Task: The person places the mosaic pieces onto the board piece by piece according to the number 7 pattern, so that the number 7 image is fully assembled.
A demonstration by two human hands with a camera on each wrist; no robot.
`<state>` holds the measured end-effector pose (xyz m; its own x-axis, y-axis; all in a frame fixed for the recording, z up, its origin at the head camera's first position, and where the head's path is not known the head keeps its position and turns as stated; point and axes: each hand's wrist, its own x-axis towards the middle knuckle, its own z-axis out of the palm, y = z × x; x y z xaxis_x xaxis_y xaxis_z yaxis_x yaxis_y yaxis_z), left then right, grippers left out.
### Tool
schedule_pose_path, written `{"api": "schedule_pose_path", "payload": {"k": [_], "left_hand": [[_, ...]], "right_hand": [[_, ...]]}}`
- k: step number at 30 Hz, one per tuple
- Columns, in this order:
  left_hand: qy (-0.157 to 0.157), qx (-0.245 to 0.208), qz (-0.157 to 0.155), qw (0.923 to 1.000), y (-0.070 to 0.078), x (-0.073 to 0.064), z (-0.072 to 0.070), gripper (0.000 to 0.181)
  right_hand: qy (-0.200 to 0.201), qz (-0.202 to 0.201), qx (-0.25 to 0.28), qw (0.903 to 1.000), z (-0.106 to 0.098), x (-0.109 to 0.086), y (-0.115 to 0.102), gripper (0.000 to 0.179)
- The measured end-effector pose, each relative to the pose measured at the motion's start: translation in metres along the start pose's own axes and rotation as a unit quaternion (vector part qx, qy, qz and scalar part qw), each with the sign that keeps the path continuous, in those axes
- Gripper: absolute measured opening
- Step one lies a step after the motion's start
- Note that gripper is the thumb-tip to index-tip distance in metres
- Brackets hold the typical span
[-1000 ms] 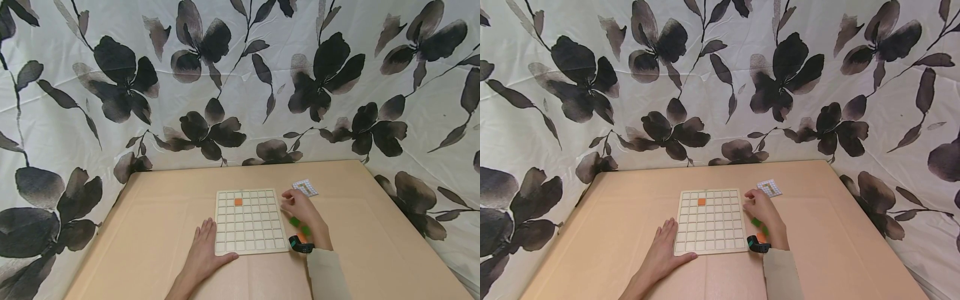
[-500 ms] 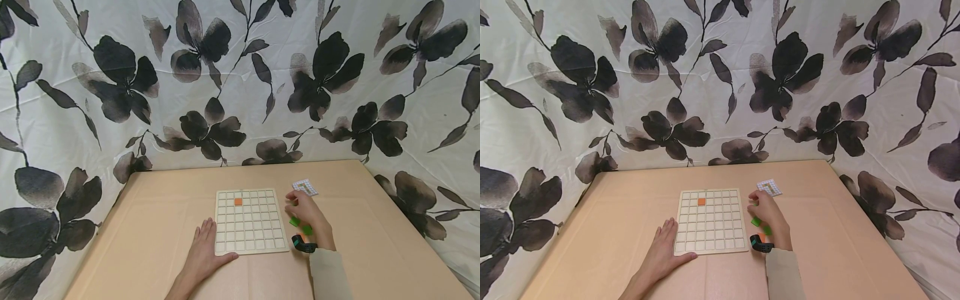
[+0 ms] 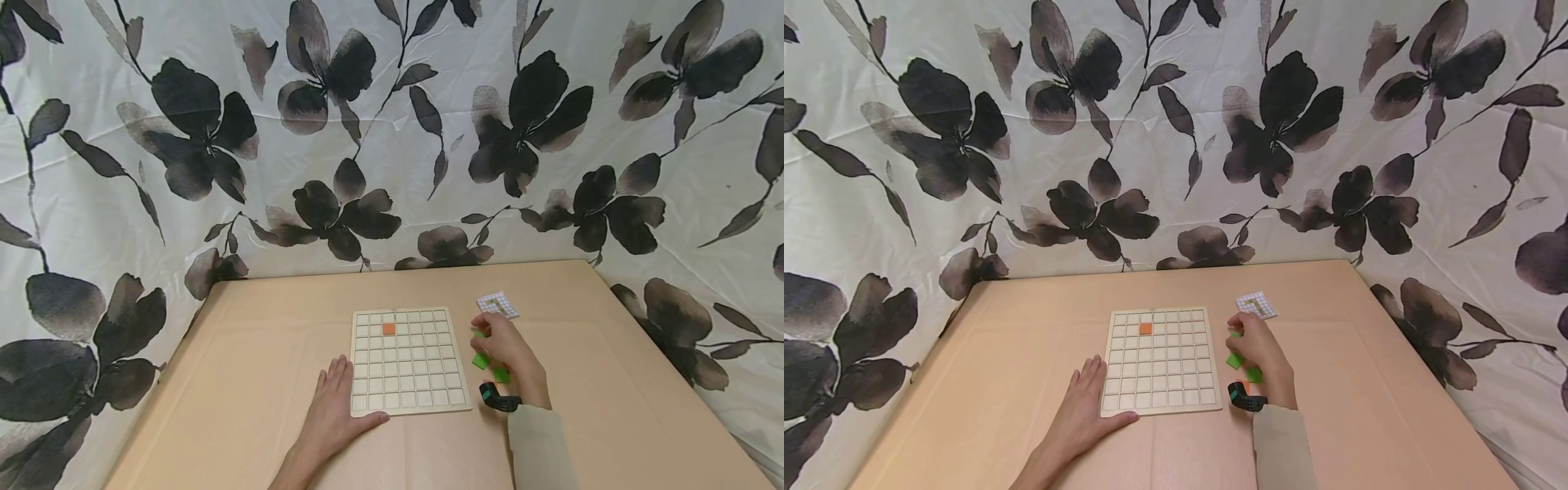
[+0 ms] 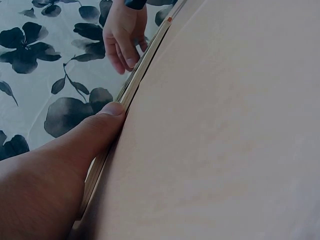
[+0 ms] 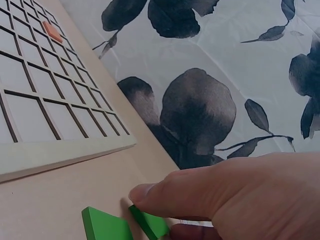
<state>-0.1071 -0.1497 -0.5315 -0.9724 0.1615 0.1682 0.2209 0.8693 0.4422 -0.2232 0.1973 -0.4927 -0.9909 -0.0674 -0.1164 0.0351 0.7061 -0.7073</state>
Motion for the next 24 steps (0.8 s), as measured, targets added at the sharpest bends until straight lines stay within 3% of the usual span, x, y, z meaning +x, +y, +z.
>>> {"api": "schedule_pose_path", "payload": {"k": [10,24], "left_hand": [[-0.003,0.003,-0.002,1.0000,-0.0004,-0.0002,0.0013,0.124],[-0.001,0.005,0.000,1.0000,0.0008,0.0004,0.0006,0.123]], "right_hand": [[-0.004,0.022,0.000,0.9998,0.0002,-0.0019,0.0039,0.037],[-0.001,0.010,-0.025,0.9996,-0.0027,-0.0013,0.0045,0.031]]}}
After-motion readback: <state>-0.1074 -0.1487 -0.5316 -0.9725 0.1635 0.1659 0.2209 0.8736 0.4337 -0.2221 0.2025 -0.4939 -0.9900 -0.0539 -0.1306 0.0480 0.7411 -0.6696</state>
